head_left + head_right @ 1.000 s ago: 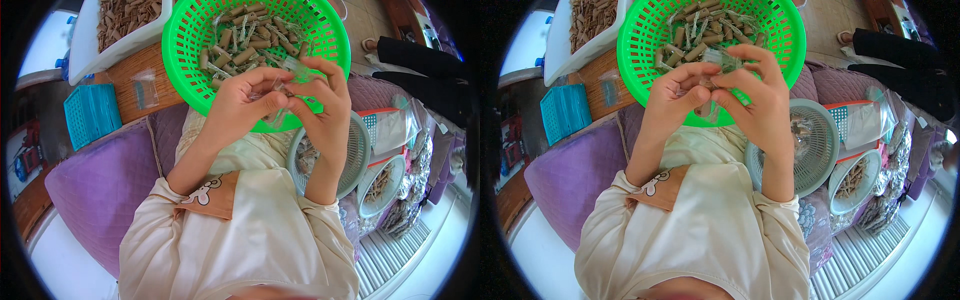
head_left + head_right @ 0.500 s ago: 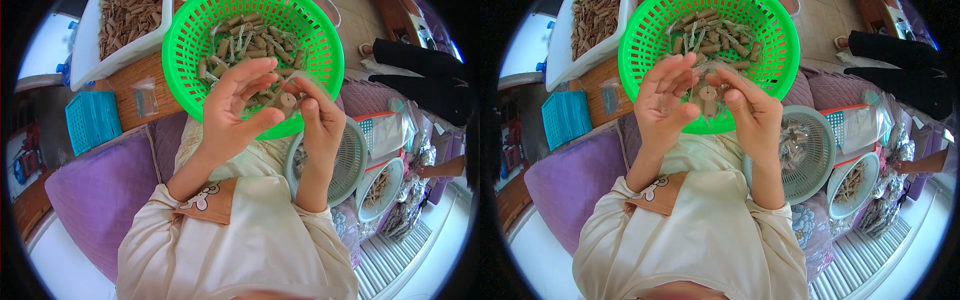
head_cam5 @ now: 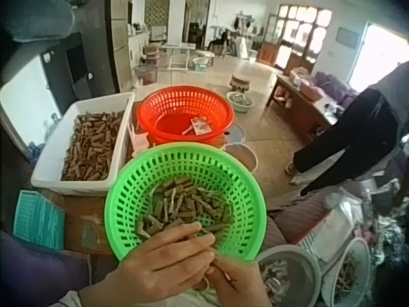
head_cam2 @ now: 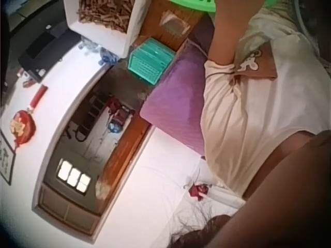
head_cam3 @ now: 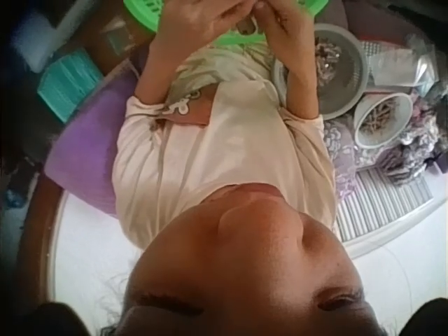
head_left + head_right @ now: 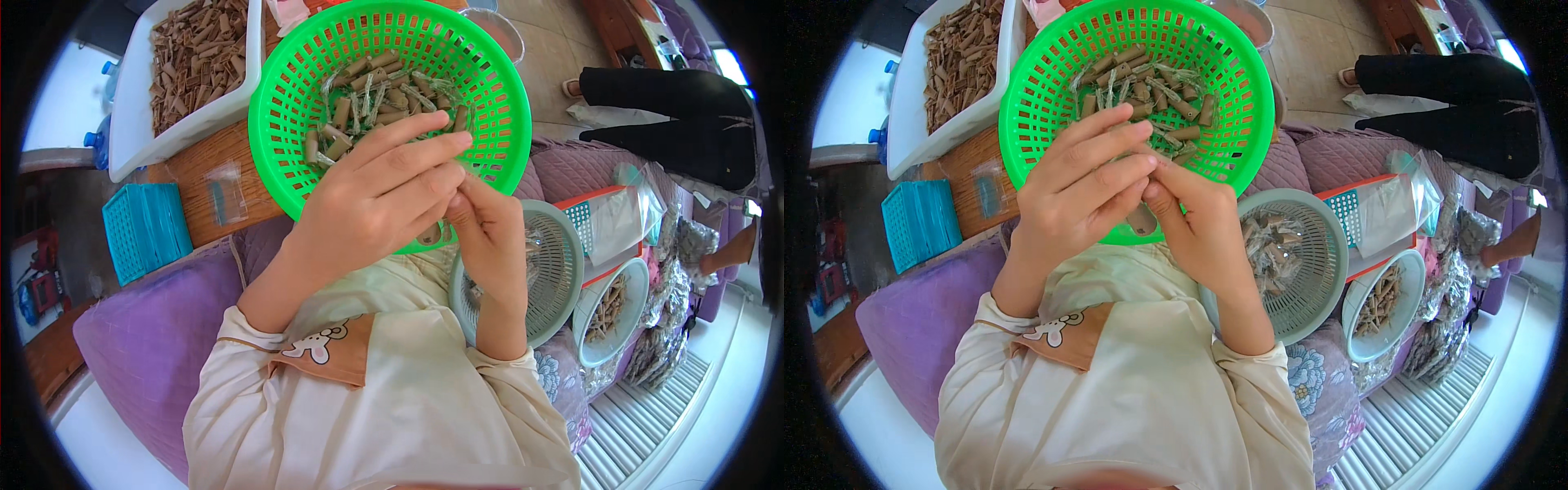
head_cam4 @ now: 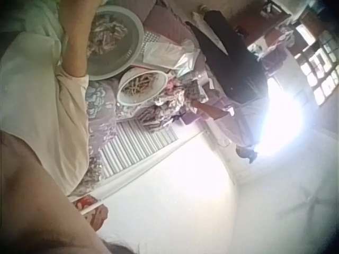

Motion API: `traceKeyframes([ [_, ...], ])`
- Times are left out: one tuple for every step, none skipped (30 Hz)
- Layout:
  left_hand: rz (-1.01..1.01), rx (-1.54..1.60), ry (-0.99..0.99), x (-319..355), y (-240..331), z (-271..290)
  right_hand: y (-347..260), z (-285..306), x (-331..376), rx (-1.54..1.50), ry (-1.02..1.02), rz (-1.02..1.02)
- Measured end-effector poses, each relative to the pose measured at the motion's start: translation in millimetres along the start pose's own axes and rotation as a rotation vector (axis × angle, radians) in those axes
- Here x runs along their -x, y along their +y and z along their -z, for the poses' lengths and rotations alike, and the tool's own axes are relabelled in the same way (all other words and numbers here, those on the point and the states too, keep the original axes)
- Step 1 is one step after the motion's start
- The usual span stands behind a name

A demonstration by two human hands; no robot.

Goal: The person transfers cylindrical items by hand from a green basket into small plastic bags.

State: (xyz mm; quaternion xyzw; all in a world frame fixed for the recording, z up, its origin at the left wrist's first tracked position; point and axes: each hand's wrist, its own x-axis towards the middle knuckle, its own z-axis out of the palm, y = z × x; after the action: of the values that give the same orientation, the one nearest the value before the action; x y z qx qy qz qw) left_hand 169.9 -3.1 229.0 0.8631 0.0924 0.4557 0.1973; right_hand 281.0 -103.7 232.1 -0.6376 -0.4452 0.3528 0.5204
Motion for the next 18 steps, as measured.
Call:
traceKeyframes([
  [0.017, 0.003, -0.009, -0.2, -0.2, -0.2, -3.1, 1.8, 0.1, 0.161, -0.032, 0.045],
  [0.014, 0.004, -0.006, 1.4, -2.1, -1.0, -5.2, 3.1, 0.0, 0.322, -0.064, 0.089],
  [-0.006, 0.006, -0.020, 4.5, -5.5, -2.1, -6.0, 2.1, -0.2, 0.326, -0.063, 0.091],
  [-0.028, 0.012, -0.038, 5.7, -7.3, -4.2, -5.1, 1.4, 0.1, 0.423, -0.024, 0.175],
  [-0.031, 0.017, -0.038, 4.5, -6.7, -4.7, -4.6, 1.6, 0.4, 0.520, 0.014, 0.258],
  [0.015, 0.034, -0.076, 2.9, -5.1, -4.5, -5.3, 3.3, 0.6, 0.523, 0.019, 0.256],
  [0.063, 0.047, -0.110, 2.8, -4.1, -3.4, -7.3, 4.1, 0.4, 0.613, -0.031, 0.257],
  [0.061, 0.048, -0.106, 4.3, -4.3, -2.9, -8.4, 4.7, 0.5, 0.703, -0.081, 0.257],
  [0.124, 0.079, -0.170, 6.6, -5.1, -2.3, -8.0, 4.1, 1.3, 0.707, -0.080, 0.258],
  [0.186, 0.107, -0.236, 7.5, -6.0, -1.0, -7.3, 2.2, 2.1, 0.711, -0.086, 0.256],
  [0.184, 0.106, -0.234, 6.9, -6.6, 0.4, -7.2, 0.9, 2.7, 0.715, -0.093, 0.253],
  [0.322, 0.236, -0.223, 5.7, -7.2, 2.1, -10.1, 0.5, 2.5, 0.715, -0.092, 0.255],
  [0.460, 0.367, -0.211, 5.4, -8.2, 3.5, -14.2, 0.4, 2.3, 0.679, -0.067, 0.260],
  [0.458, 0.368, -0.211, 5.0, -12.2, 5.6, -16.2, 0.4, 2.8, 0.641, -0.042, 0.265],
  [0.564, 0.573, -0.064, 4.1, -19.7, 8.5, -15.6, 2.4, 4.5, 0.641, -0.040, 0.265],
  [0.669, 0.770, 0.091, 2.1, -26.4, 14.6, -16.9, 6.7, 6.4, 0.548, -0.052, 0.301],
  [0.668, 0.769, 0.087, -0.3, -36.9, 20.5, -16.9, 11.2, 8.3, 0.457, -0.055, 0.332],
  [0.709, 0.974, 0.273, -3.1, -48.7, 27.2, -14.6, 14.6, 9.7, 0.455, -0.052, 0.332],
])
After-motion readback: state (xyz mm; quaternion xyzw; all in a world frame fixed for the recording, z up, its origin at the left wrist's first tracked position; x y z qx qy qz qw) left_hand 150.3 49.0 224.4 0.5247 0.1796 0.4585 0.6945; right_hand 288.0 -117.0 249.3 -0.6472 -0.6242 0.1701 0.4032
